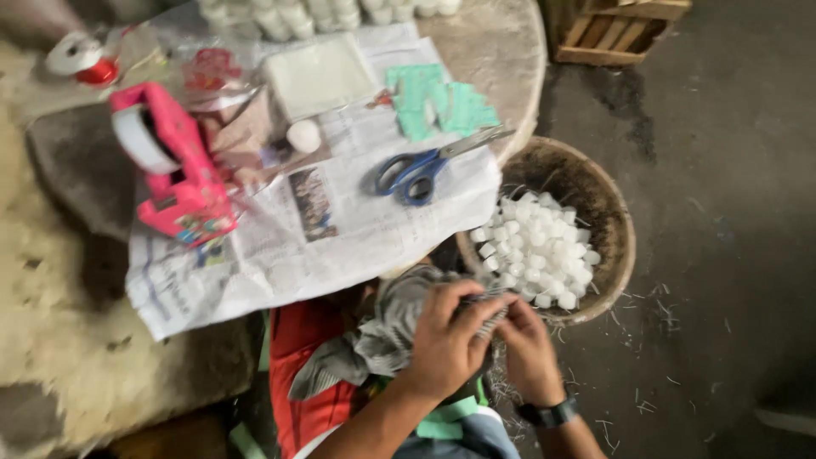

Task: Trimming small white candles with scissors and placing them into a collection area

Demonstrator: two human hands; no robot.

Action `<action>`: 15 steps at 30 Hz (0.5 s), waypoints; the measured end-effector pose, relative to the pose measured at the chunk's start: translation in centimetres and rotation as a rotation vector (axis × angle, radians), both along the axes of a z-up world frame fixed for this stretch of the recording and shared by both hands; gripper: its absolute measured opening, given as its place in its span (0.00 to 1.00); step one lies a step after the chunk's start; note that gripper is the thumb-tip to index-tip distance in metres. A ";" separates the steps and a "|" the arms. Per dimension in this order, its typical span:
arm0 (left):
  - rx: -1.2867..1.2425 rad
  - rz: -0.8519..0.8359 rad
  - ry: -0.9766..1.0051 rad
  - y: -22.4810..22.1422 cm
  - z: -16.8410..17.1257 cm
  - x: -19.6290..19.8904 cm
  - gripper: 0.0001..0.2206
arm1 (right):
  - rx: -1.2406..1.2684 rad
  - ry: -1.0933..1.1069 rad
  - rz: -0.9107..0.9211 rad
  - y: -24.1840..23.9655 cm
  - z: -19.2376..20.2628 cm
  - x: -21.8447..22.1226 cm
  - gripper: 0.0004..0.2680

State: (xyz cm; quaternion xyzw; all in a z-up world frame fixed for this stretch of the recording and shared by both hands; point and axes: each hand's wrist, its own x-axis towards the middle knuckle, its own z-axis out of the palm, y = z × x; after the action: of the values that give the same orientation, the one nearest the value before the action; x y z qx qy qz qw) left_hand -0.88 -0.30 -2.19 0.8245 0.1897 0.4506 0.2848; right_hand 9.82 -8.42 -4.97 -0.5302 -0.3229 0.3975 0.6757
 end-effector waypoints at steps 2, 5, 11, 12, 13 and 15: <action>-0.010 -0.087 -0.049 -0.5 -0.3 -0.8 0.10 | -0.335 -1.079 0.004 -0.4 -0.6 1.5 0.05; -0.374 -0.064 -0.072 -1.2 -1.6 -0.8 0.10 | -0.195 0.242 -0.269 -1.0 0.1 0.3 0.11; -1.121 -0.074 -0.092 -0.1 -2.0 -0.2 0.10 | -0.079 -1.010 -0.139 -1.3 2.5 -0.9 0.16; -1.118 -0.066 -0.099 -0.3 -2.3 -0.4 0.10 | -0.070 -1.012 -0.131 -1.2 2.6 -0.6 0.16; -0.861 -0.057 -0.132 -0.5 -2.5 -0.6 0.12 | -0.055 -1.079 -0.144 -1.2 2.6 -0.5 0.16; -0.605 -0.046 -0.159 -0.7 -2.3 -1.1 0.15 | -0.038 -1.145 -0.157 -1.2 1.6 0.1 0.16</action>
State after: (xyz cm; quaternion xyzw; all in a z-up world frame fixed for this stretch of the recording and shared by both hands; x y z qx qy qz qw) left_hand -1.95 -1.04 -4.44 0.6687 0.2735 0.4300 0.5414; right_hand 9.96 -9.63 -3.37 -0.6953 -0.5896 0.0020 0.4110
